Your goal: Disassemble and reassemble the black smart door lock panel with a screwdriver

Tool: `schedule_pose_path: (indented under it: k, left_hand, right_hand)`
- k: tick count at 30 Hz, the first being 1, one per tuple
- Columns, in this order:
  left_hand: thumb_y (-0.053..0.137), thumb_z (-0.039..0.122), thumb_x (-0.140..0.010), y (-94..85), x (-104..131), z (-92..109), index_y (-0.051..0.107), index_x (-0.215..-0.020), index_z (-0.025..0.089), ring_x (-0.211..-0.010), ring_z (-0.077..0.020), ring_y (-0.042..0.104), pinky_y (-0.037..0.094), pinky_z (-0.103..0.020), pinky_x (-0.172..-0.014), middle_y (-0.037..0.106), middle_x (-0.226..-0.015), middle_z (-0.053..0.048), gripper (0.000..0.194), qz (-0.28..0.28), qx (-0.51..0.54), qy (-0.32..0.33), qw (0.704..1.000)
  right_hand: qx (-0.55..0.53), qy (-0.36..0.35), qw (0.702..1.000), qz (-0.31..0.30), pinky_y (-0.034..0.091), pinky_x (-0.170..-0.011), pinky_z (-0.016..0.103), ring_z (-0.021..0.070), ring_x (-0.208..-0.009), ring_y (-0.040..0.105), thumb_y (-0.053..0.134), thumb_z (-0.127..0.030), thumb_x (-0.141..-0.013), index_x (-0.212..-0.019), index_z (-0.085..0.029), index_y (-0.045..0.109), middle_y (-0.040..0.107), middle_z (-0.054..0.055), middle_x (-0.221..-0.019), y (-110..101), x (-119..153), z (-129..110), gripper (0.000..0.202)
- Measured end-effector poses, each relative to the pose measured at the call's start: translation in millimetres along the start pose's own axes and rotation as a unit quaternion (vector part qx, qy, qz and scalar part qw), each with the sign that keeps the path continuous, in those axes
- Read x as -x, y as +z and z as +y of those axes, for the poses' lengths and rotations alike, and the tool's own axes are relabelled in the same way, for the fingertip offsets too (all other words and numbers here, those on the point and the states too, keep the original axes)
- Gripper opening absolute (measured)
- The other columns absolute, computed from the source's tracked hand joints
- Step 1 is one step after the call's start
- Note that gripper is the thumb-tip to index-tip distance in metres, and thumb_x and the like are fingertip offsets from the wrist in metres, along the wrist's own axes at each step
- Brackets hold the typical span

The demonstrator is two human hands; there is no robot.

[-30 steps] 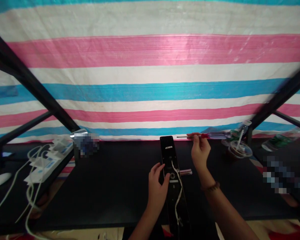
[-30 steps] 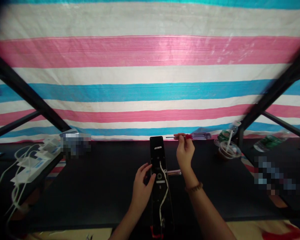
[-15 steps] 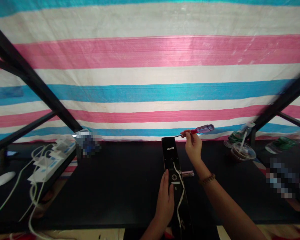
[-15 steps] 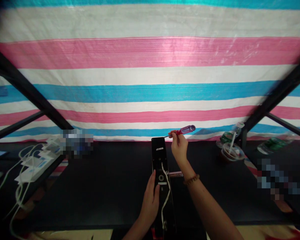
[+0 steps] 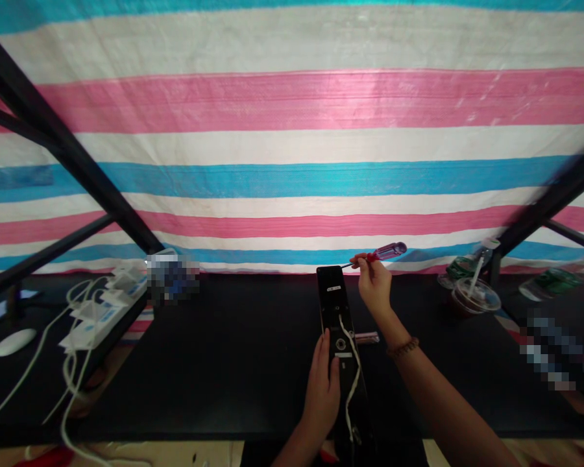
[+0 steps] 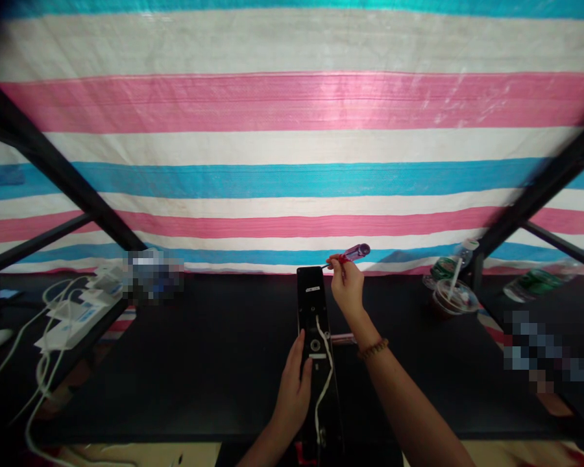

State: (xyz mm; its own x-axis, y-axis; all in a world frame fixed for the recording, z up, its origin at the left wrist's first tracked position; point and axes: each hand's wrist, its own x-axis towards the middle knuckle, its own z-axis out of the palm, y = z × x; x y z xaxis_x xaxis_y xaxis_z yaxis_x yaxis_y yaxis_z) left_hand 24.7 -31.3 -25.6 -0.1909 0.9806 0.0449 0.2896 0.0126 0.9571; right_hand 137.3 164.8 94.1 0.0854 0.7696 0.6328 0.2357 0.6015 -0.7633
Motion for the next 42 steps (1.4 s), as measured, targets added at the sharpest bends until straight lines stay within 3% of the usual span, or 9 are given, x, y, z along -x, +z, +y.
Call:
schedule_pose_path:
  k: [18, 24, 30, 33, 38, 42]
  left_hand:
    - [0.036, 0.041, -0.104, 0.8, 0.5, -0.4, 0.036, -0.156, 0.023, -0.151, -0.0239, 0.032, 0.025, -0.046, -0.125, 0.037, -0.162, -0.009, 0.055, 0.004, 0.007, -0.001, 1.000]
    - [0.037, 0.040, -0.103, 1.2, 0.2, -2.3, 0.037, -0.155, 0.023, -0.150, -0.0237, 0.033, 0.025, -0.046, -0.125, 0.037, -0.162, -0.009, 0.055, 0.011, 0.009, 0.001, 1.000]
    - [0.039, 0.039, -0.102, 1.9, 1.2, 0.8, 0.039, -0.155, 0.024, -0.151, -0.0221, 0.032, 0.024, -0.043, -0.126, 0.039, -0.162, -0.007, 0.054, 0.010, 0.027, -0.002, 1.000]
    - [0.040, 0.039, -0.102, 0.6, 2.3, 3.6, 0.040, -0.154, 0.025, -0.151, -0.0221, 0.033, 0.023, -0.044, -0.126, 0.040, -0.161, -0.005, 0.054, 0.013, 0.039, 0.002, 0.999]
    - [0.040, 0.039, -0.103, -1.0, 3.2, 3.6, 0.040, -0.154, 0.025, -0.151, -0.0214, 0.033, 0.023, -0.044, -0.126, 0.039, -0.162, -0.005, 0.053, 0.012, 0.038, 0.007, 0.999]
    - [0.041, 0.038, -0.102, -0.6, 3.2, 2.6, 0.040, -0.154, 0.026, -0.150, -0.0222, 0.034, 0.024, -0.044, -0.126, 0.040, -0.161, -0.005, 0.053, 0.015, 0.043, 0.007, 0.999]
  right_hand:
    - [0.024, -0.007, 1.000, -0.009, 0.059, -0.075, 0.038, 0.0223, -0.077, 0.072, 0.047, -0.040, -0.100, -0.097, -0.021, 0.065, 0.075, 0.009, -0.088, 0.8, -1.3, 4.5, 0.027]
    - [0.070, -0.051, 0.994, -0.069, 0.058, -0.073, 0.036, 0.0218, -0.077, 0.072, 0.048, -0.035, -0.100, -0.099, -0.021, 0.066, 0.075, 0.008, -0.089, -4.5, -7.5, -8.8, 0.023]
    - [0.073, -0.086, 0.988, -0.108, 0.058, -0.071, 0.034, 0.0221, -0.080, 0.071, 0.062, -0.038, -0.094, -0.090, -0.021, 0.070, 0.072, 0.008, -0.091, 0.3, -18.6, -16.9, 0.019]
    - [0.053, -0.052, 0.992, -0.105, 0.059, -0.075, 0.037, 0.0226, -0.079, 0.071, 0.064, -0.039, -0.092, -0.094, -0.021, 0.070, 0.074, 0.007, -0.089, 5.7, -16.3, -16.9, 0.020]
    - [0.038, -0.038, 0.993, -0.103, 0.060, -0.077, 0.040, 0.0231, -0.083, 0.072, 0.052, -0.037, -0.098, -0.101, -0.020, 0.069, 0.075, 0.010, -0.097, 11.3, -9.6, -15.5, 0.024]
    - [0.052, -0.053, 0.995, -0.064, 0.059, -0.072, 0.037, 0.0221, -0.079, 0.070, 0.060, -0.039, -0.094, -0.090, -0.019, 0.071, 0.072, 0.008, -0.088, 13.1, -9.1, -17.1, 0.023]
